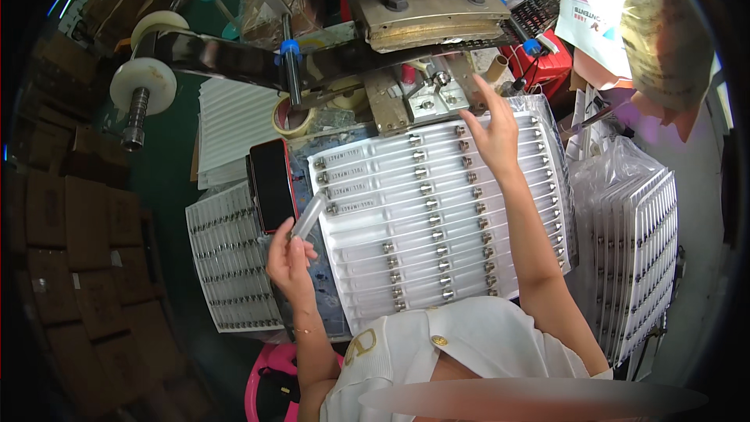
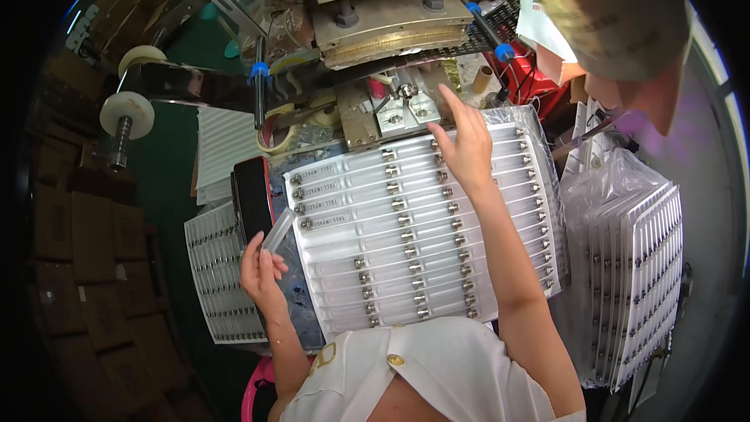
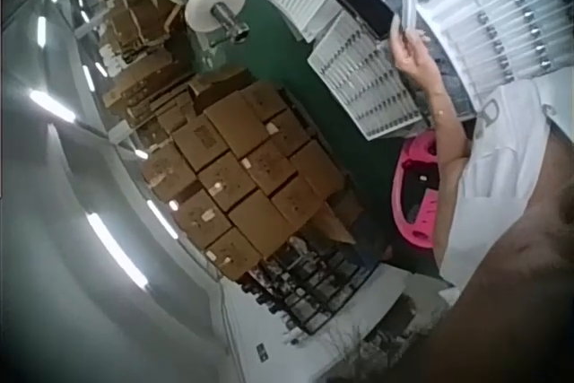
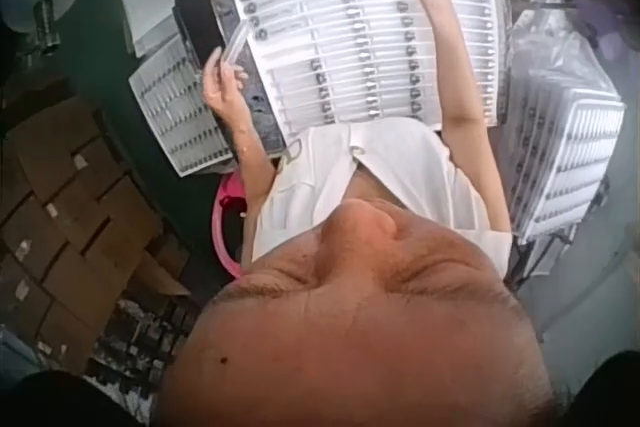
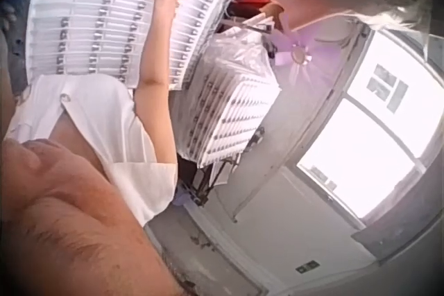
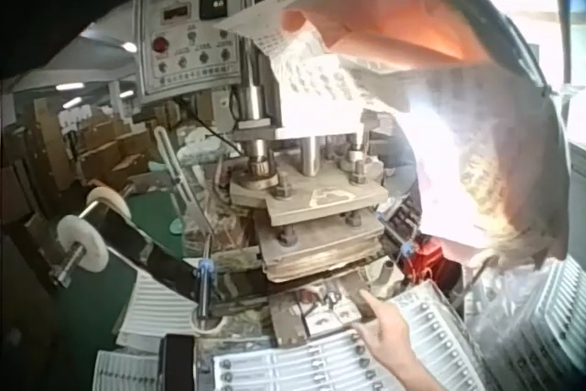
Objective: Manually assemble or prepare small electronic components into a tray for heat-sealing or packaging.
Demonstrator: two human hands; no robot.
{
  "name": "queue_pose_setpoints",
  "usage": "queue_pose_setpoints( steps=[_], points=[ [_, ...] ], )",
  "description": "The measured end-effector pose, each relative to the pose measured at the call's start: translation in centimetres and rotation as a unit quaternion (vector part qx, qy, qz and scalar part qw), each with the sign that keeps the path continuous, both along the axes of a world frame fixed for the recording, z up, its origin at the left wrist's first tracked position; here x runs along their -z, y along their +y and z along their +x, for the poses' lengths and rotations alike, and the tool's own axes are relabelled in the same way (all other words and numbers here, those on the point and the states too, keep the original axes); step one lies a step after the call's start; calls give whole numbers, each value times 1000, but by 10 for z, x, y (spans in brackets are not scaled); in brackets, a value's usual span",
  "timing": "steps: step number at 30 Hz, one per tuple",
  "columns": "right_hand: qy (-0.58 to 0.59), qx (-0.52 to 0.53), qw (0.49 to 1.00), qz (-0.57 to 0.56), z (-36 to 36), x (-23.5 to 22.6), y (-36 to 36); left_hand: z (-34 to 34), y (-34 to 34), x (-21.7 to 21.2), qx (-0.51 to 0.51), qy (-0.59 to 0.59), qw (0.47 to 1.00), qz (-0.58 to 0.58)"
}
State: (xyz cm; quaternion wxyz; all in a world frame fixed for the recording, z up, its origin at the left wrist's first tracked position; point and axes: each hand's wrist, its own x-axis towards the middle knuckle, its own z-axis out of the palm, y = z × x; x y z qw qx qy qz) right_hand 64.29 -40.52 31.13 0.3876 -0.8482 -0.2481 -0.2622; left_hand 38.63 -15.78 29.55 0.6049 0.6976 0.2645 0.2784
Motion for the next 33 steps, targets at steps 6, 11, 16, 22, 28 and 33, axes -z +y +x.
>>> queue_pose_setpoints(
  steps=[6,11,16,22,28,33],
  points=[
    [63,-269,952,-127,-103,14,21,19,9,11,112,53,991,-54],
    [57,-327,929,-163,-147,19,46,23,8,23,173,77,974,125],
    [65,-379,914,-132,-147,31,53,26,4,14,159,140,925,316],
    [309,-322,894,48,-90,2,9,0,13,-7,39,131,936,325],
    [270,-152,949,62,-53,-24,-67,57,-4,-21,124,22,923,365],
    [302,-30,946,119,-39,-29,-86,187,-57,-41,223,-128,809,528]
  ],
)
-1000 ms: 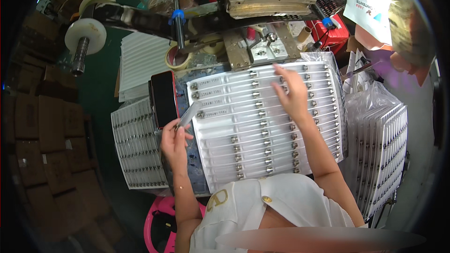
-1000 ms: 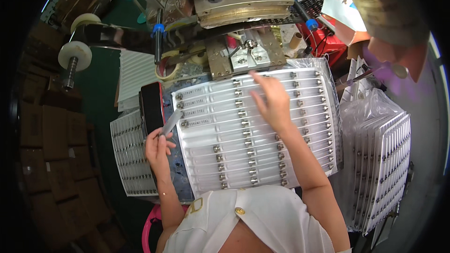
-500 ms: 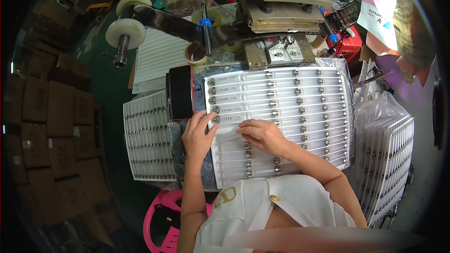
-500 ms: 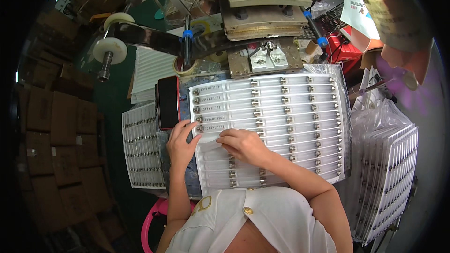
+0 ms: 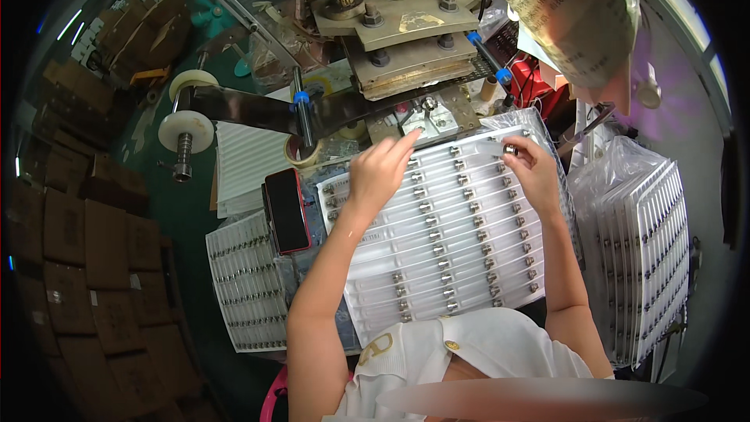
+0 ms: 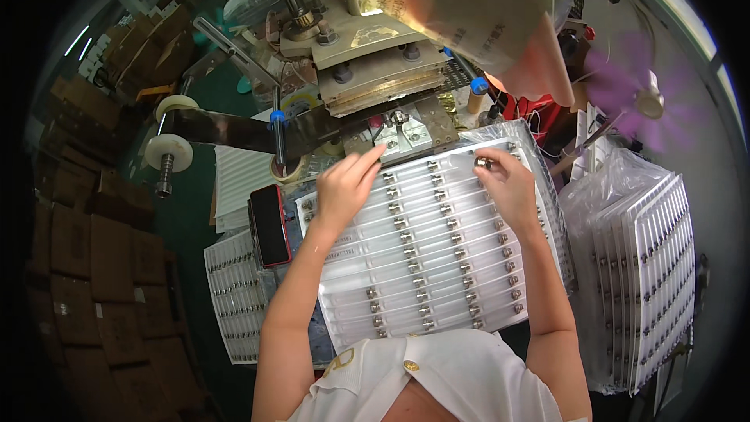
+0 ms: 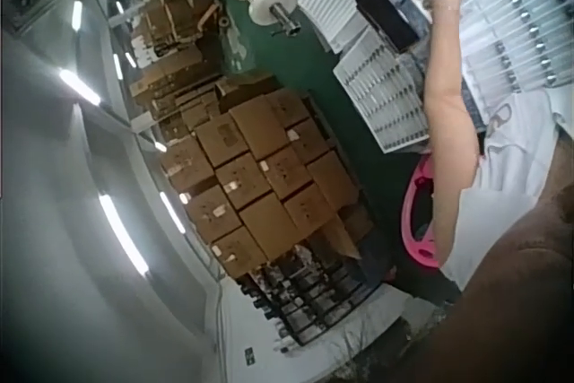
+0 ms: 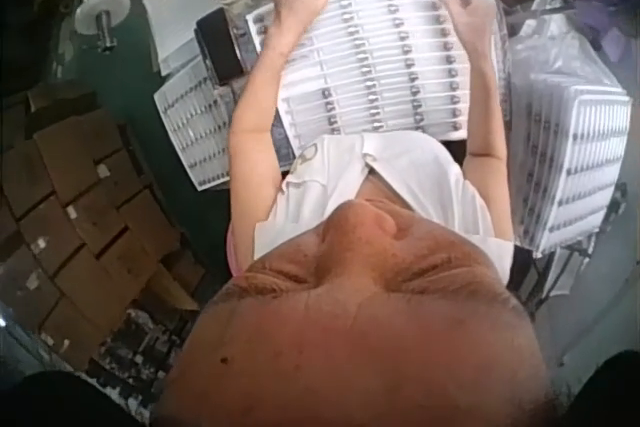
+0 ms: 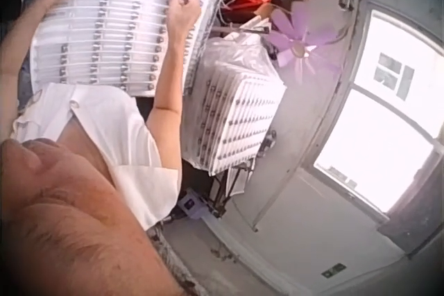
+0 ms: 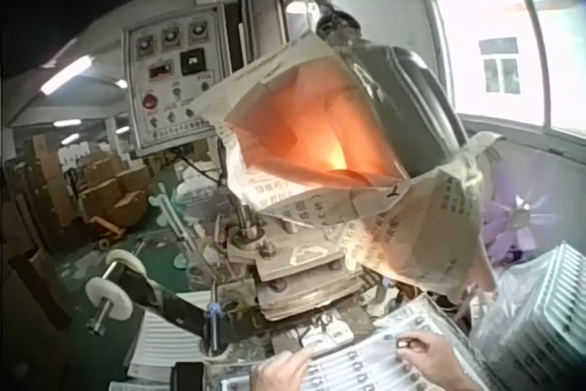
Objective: Manually assemble or prepare small electronic components into a tray for heat-sealing or packaging.
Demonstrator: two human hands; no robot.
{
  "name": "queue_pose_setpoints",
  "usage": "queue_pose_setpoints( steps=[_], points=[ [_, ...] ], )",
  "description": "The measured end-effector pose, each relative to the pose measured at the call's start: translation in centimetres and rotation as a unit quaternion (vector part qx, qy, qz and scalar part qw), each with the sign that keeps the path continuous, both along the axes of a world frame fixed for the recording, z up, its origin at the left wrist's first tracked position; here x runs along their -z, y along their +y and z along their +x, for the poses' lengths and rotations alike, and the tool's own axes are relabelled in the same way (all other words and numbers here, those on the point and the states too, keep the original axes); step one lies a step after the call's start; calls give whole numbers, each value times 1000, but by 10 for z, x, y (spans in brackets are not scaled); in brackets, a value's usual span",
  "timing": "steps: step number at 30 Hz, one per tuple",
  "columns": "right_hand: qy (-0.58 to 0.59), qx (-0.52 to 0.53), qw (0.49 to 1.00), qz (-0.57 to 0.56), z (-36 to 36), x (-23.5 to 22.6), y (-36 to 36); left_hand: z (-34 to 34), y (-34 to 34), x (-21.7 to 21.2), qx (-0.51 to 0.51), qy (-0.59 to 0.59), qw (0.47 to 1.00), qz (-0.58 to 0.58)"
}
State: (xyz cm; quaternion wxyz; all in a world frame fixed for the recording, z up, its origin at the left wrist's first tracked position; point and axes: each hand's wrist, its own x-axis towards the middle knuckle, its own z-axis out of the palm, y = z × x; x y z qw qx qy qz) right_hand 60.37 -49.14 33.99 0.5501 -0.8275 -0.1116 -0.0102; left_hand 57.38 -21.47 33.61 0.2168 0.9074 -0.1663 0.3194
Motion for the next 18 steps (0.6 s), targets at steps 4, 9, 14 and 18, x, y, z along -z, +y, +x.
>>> queue_pose_setpoints(
  steps=[4,9,14,18],
  points=[
    [-55,14,998,0,24,-17,33,62,-15,-1,-24,-86,991,95],
    [-279,-27,959,-33,48,-12,76,10,-33,-10,60,-82,993,65],
    [-385,-51,909,-153,62,4,114,-102,-8,15,8,38,997,-72],
    [-284,-28,947,-148,71,15,119,-159,10,27,-103,103,972,-184]
  ],
)
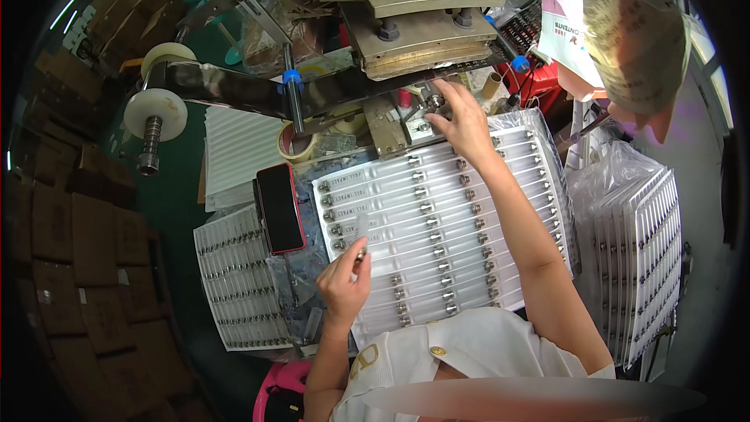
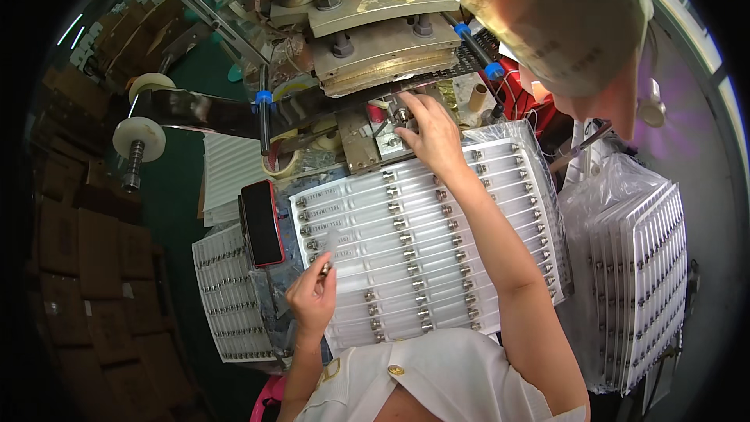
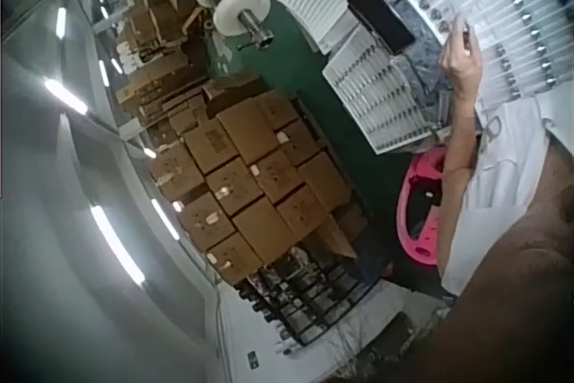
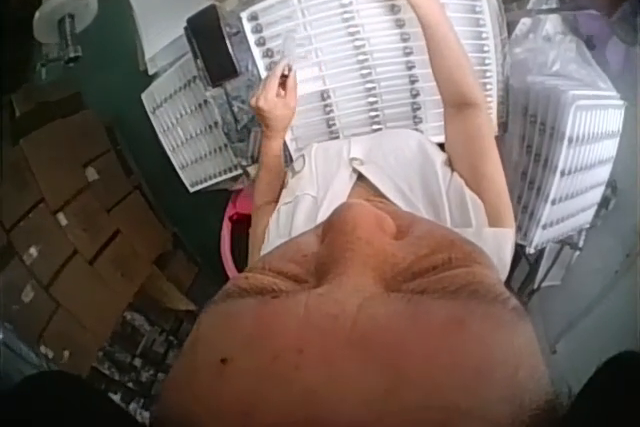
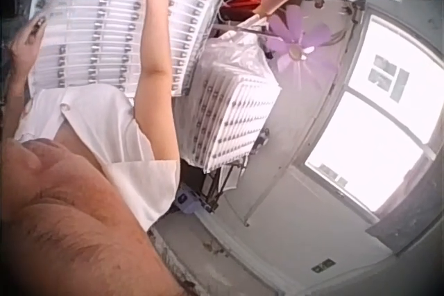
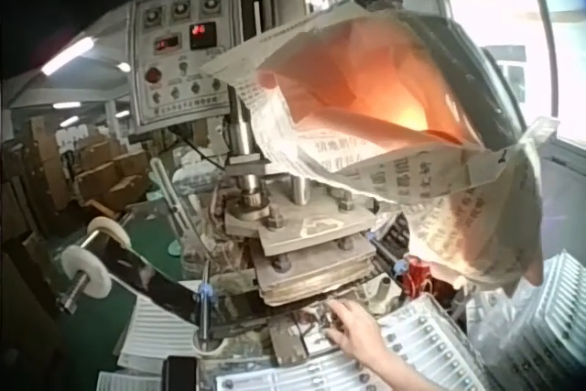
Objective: Manually assemble or prepare small electronic components into a tray for heat-sealing or packaging.
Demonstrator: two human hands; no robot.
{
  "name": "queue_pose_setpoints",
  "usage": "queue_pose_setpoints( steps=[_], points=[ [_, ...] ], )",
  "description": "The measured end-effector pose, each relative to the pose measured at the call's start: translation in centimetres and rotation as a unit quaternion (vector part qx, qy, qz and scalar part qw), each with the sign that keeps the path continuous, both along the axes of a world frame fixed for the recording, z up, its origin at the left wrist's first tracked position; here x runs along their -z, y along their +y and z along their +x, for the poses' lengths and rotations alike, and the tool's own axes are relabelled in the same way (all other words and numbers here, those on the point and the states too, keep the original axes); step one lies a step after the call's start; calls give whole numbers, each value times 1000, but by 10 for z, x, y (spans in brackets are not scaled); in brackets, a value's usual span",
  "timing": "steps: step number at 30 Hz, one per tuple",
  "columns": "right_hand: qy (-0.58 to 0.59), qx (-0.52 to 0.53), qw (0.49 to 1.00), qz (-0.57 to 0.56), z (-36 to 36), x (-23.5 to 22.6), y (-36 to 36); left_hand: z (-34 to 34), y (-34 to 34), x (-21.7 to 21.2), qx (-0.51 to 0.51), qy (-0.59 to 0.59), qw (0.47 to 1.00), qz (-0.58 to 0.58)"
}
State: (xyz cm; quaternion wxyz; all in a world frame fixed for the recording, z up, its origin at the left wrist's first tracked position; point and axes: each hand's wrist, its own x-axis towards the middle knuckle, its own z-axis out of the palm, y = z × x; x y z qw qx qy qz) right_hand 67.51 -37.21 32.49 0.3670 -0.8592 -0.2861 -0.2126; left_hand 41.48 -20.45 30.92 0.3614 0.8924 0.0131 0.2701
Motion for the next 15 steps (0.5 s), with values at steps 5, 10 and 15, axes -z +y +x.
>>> queue_pose_setpoints(
  steps=[5,10,15],
  points=[
    [121,-2,993,7,9,-1,0,-22,12,6,-118,32,991,-60],
    [150,-26,988,-22,9,-8,1,-18,13,-1,-108,15,993,-52],
    [149,-24,988,-24,10,-10,-1,-16,11,-3,-96,3,994,-46]
  ],
)
